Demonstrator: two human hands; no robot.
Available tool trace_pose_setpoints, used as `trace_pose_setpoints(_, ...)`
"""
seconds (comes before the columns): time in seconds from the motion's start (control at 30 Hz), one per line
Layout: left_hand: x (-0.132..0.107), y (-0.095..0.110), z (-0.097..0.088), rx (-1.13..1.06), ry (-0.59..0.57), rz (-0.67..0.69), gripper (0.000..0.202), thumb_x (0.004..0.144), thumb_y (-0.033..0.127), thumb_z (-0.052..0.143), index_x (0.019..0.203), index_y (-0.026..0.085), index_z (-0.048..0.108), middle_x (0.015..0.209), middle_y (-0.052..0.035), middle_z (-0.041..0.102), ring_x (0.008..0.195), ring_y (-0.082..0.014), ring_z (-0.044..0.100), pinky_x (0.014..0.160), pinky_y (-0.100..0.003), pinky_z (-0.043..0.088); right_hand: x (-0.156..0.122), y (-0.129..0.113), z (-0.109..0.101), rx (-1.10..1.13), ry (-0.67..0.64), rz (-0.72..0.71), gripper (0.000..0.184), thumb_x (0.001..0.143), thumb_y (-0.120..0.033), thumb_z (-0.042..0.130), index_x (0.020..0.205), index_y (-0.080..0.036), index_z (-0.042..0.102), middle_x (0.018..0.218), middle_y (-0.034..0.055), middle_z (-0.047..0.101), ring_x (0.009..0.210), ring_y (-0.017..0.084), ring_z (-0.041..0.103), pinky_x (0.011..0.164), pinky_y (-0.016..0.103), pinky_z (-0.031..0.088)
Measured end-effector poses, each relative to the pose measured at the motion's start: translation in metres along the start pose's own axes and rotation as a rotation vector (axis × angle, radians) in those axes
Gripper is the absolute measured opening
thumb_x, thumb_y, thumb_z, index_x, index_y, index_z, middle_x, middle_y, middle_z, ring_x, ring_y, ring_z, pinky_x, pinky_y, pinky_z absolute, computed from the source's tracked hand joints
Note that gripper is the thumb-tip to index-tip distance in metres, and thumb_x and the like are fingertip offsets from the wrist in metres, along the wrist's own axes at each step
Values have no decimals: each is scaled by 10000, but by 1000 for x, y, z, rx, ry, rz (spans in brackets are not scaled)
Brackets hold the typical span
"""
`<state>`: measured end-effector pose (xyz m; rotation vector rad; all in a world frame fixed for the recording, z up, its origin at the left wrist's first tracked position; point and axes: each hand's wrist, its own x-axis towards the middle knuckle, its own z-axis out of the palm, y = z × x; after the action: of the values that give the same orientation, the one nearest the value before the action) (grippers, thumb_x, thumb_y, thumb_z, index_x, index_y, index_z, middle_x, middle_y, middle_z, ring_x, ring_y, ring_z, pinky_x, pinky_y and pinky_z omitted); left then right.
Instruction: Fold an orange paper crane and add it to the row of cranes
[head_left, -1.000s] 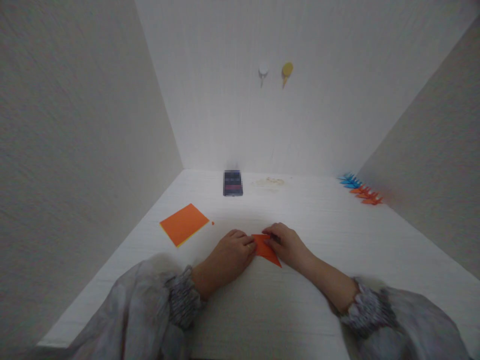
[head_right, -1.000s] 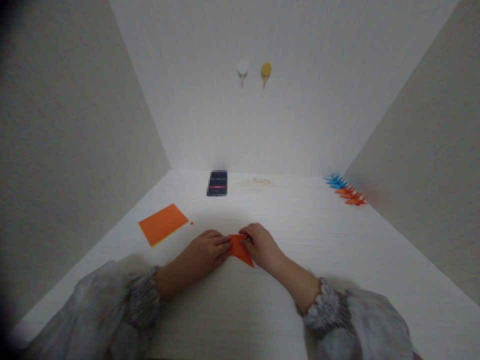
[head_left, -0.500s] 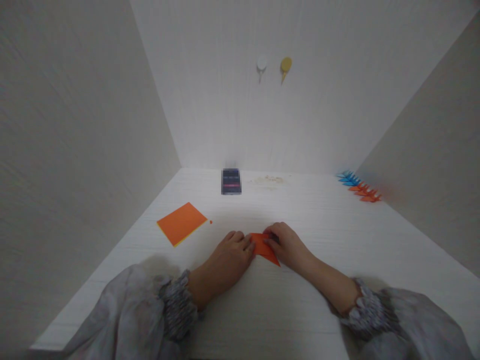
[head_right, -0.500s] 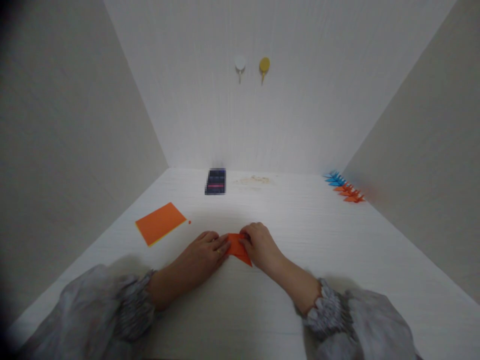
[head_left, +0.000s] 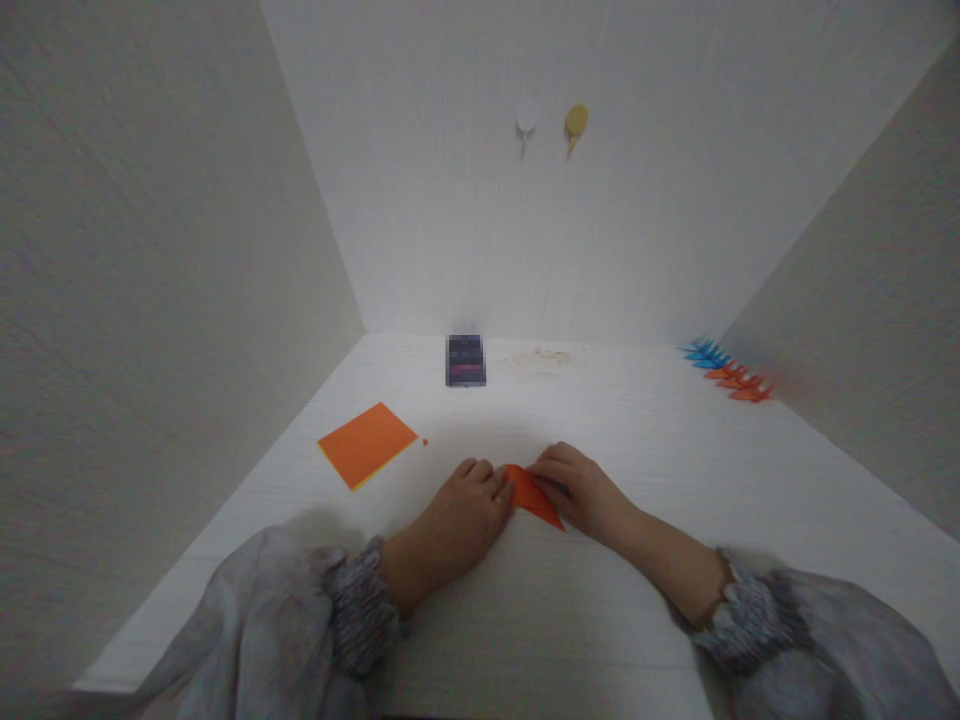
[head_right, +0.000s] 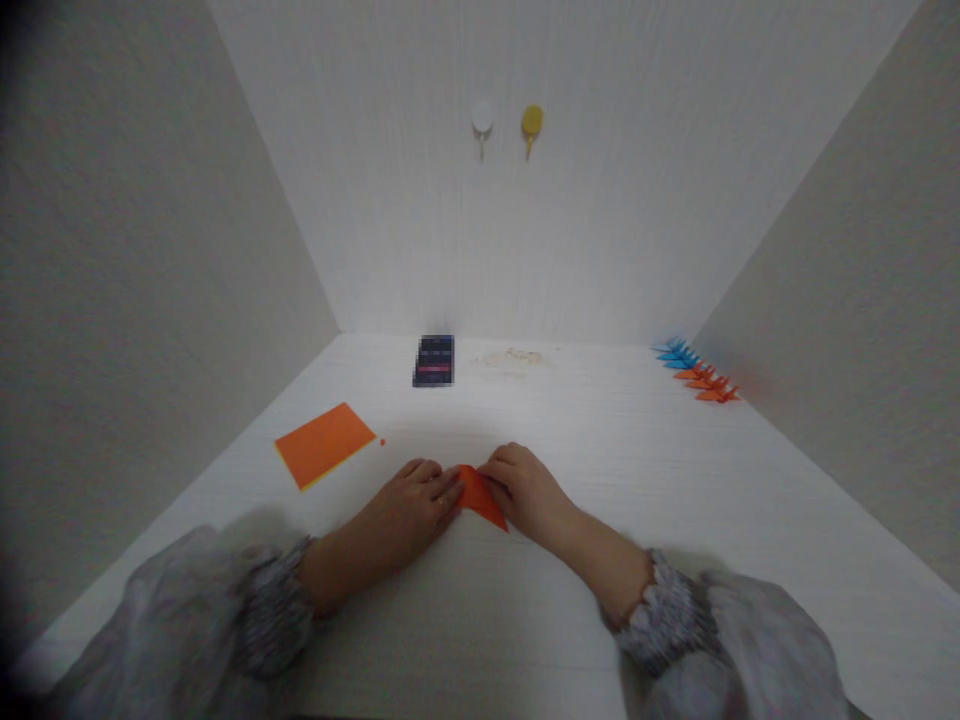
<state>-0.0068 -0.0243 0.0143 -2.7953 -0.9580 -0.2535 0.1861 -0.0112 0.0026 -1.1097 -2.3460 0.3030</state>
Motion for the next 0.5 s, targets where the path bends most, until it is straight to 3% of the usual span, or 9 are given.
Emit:
trace_pose_setpoints(0.33, -1, -1, -1, 5, -7, 28, 274, 878, 234, 321, 1023, 102, 512, 970, -105, 571, 847, -201, 468, 778, -350, 362, 0, -2, -4, -55, -34, -196, 209, 827, -151, 436, 895, -166, 634, 843, 87, 613, 791, 178, 535, 707, 321, 465)
trace_pose_setpoints(0.5, -2, -1, 1, 4, -5, 27, 275, 877, 228, 319, 1039, 102, 503, 975, -110, 571, 856, -203, 476, 779, -355, 358, 0, -3, -3, -162, -69, -298, 220, 835, -150, 430, 958, -153, 612, 926, 87, 635, 856, 184, 548, 774, 338, 466)
